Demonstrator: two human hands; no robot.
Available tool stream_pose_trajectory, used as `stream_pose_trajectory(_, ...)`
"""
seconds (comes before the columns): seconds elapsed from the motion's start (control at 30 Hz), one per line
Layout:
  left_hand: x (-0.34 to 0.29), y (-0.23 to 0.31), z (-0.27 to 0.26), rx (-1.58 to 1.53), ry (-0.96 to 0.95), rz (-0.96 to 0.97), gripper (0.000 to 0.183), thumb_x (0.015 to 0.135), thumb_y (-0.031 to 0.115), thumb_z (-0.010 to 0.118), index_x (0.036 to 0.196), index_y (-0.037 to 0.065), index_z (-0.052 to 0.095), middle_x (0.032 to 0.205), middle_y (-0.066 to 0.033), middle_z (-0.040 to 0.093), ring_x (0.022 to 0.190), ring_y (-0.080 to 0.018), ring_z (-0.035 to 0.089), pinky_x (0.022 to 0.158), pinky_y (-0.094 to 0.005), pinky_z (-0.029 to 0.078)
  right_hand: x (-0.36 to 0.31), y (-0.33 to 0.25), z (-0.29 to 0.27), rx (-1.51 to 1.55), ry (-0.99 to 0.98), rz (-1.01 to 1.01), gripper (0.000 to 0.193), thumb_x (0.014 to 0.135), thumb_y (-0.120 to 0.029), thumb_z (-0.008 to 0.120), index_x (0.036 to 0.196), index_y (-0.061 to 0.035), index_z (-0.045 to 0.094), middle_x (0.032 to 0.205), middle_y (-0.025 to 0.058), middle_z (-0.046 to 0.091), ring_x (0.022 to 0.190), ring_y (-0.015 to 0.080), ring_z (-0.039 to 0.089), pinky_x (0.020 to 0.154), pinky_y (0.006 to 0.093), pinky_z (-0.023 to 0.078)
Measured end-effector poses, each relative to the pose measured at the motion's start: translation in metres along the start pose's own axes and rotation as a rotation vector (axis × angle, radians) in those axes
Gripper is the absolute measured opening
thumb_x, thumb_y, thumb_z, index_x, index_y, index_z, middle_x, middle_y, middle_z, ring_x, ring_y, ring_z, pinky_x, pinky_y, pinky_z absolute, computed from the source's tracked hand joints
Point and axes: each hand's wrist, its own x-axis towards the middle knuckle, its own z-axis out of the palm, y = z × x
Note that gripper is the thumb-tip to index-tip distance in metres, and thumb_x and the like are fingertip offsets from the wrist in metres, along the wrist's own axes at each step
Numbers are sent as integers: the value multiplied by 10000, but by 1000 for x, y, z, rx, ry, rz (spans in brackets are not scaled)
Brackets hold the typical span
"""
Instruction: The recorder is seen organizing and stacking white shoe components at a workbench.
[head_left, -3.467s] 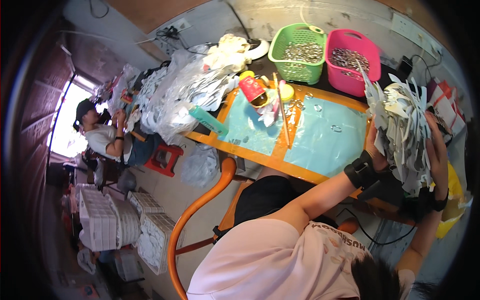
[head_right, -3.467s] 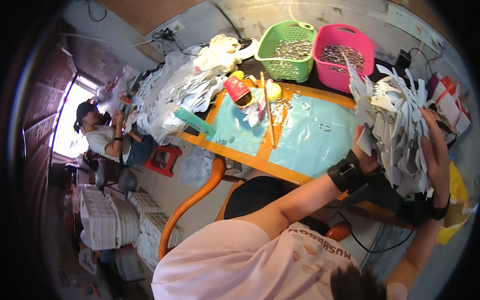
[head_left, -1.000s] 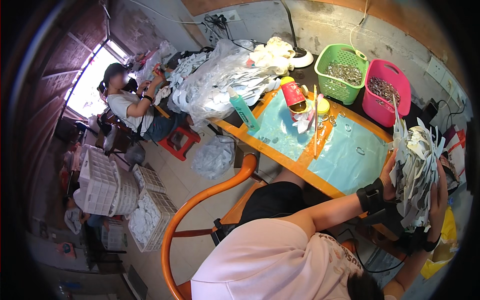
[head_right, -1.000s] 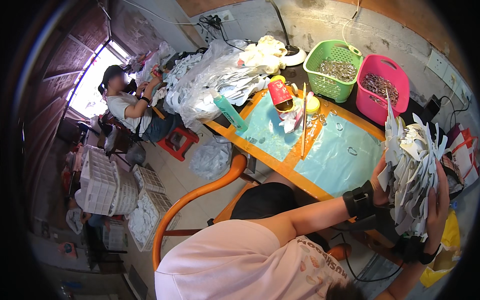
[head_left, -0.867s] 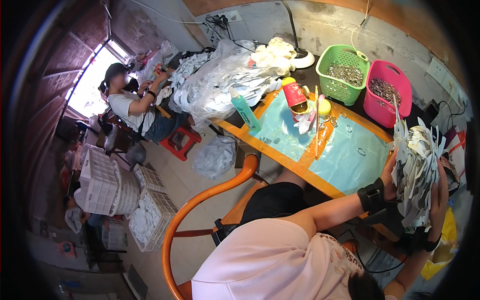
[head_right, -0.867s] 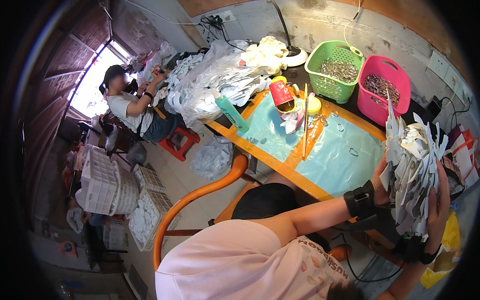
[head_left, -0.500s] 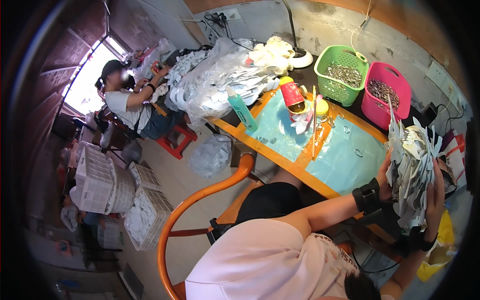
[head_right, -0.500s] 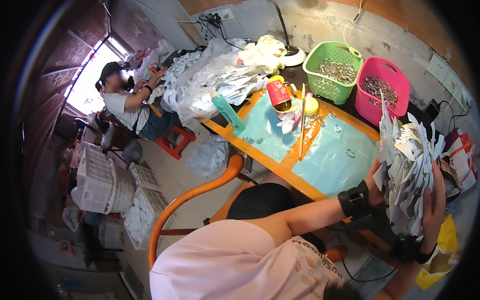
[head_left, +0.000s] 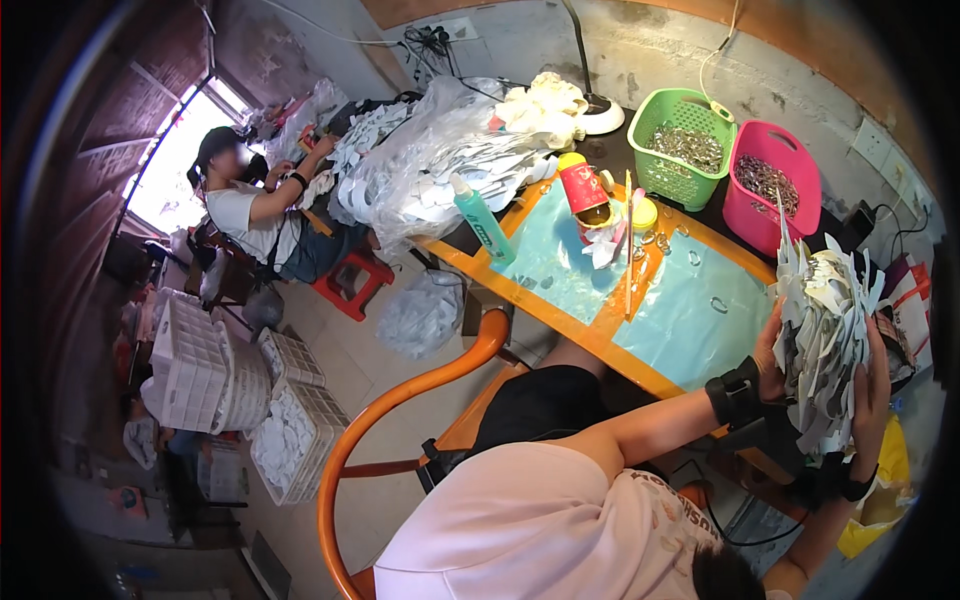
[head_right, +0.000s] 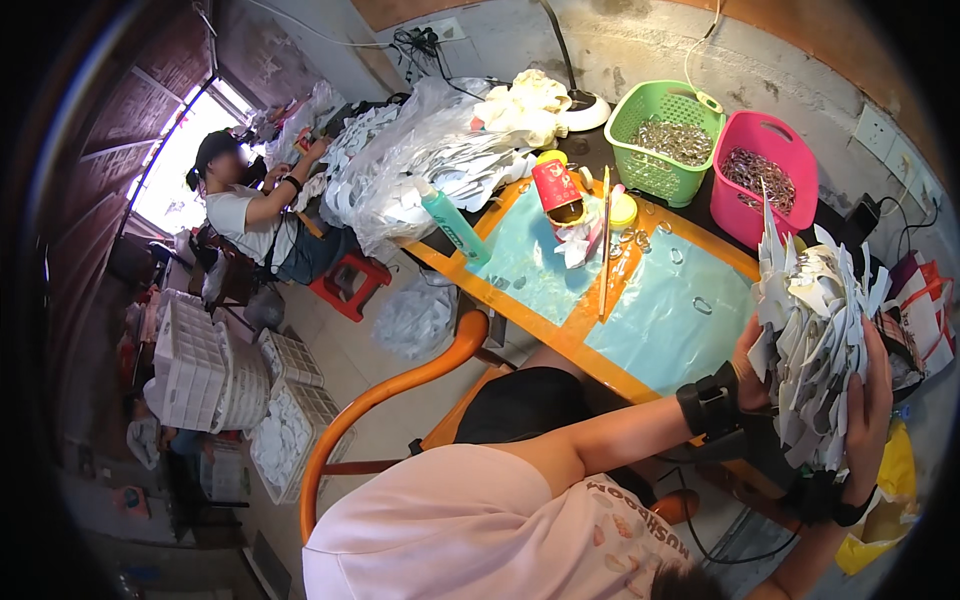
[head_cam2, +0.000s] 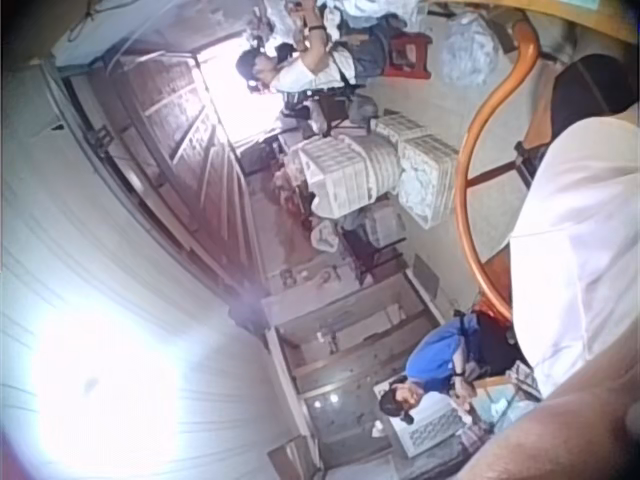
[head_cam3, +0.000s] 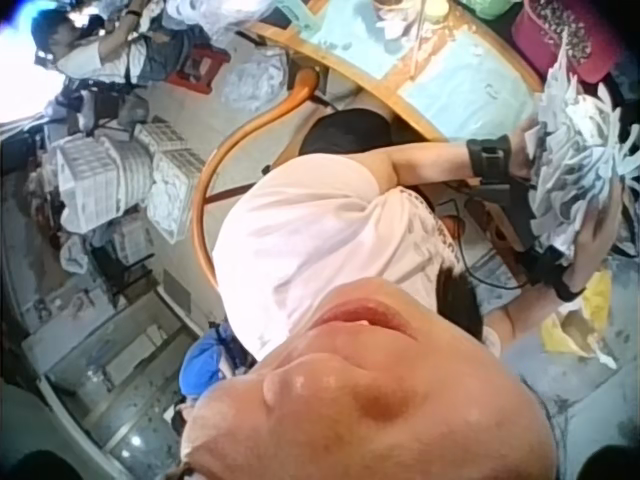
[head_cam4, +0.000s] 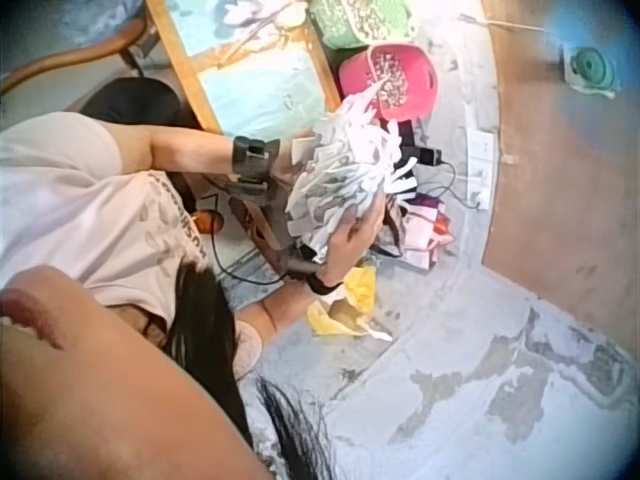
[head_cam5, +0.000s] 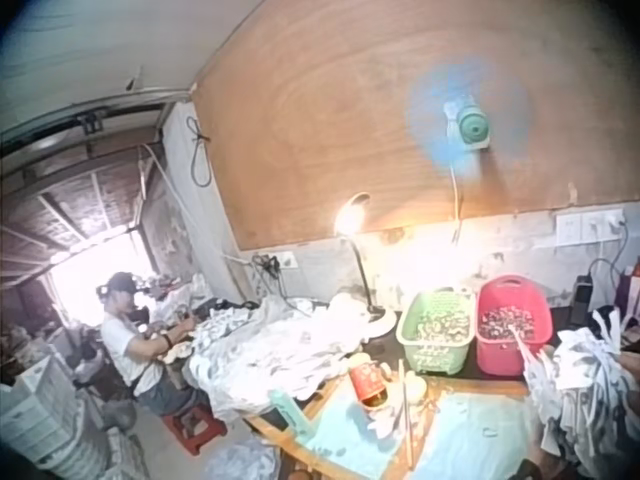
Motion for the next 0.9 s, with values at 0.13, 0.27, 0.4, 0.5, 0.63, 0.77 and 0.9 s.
stream_pose_trajectory(0.13,-1,1,5,11,9,-21,574,966,524,461,1314,77,554,1221,-119,641,1059,-260,639,946,-425,504,0,1,1,-28,3,-4,494,933,-48,395,1425,3,407,1445,159,448,1361,286,388,1142,365,226)
stream_pose_trajectory(0.27,-1,3,6,52,13,-37,590,958,538,469,1323,81,546,1226,-119,639,1070,-262,635,957,-434,497,-1,4,2,-25,7,-9,488,940,-50,394,1424,4,407,1447,158,447,1362,285,387,1142,365,226)
stream_pose_trajectory(0.4,-1,3,7,21,2,-45,593,961,537,464,1335,82,535,1239,-122,633,1073,-267,637,959,-436,499,-1,3,1,-22,-1,-4,485,946,-70,398,1426,3,404,1445,160,446,1362,287,385,1143,367,224)
stream_pose_trajectory(0.5,-2,2,14,42,20,-53,624,949,567,459,1333,81,537,1231,-126,638,1060,-268,646,952,-430,508,-2,6,1,-12,-1,-5,485,953,-95,399,1428,3,401,1443,164,447,1358,290,387,1143,371,224)
stream_pose_trajectory(0.63,-1,-1,10,72,86,-46,718,905,659,465,1321,80,549,1208,-133,651,1032,-277,659,944,-433,514,-2,3,1,-7,2,6,488,955,-107,395,1430,3,397,1441,168,447,1354,293,389,1142,375,225)
stream_pose_trajectory(0.77,-1,-1,13,76,120,-58,712,906,651,468,1322,78,547,1209,-136,649,1030,-281,662,944,-439,516,-3,3,1,-7,-2,11,490,952,-101,390,1431,4,395,1441,168,447,1354,292,389,1142,377,225)
stream_pose_trajectory(0.9,-4,2,17,47,19,-80,602,961,545,461,1335,78,533,1235,-133,636,1070,-270,646,967,-432,504,-4,4,2,14,7,17,487,954,-105,389,1429,1,398,1440,170,447,1354,293,389,1141,378,227)
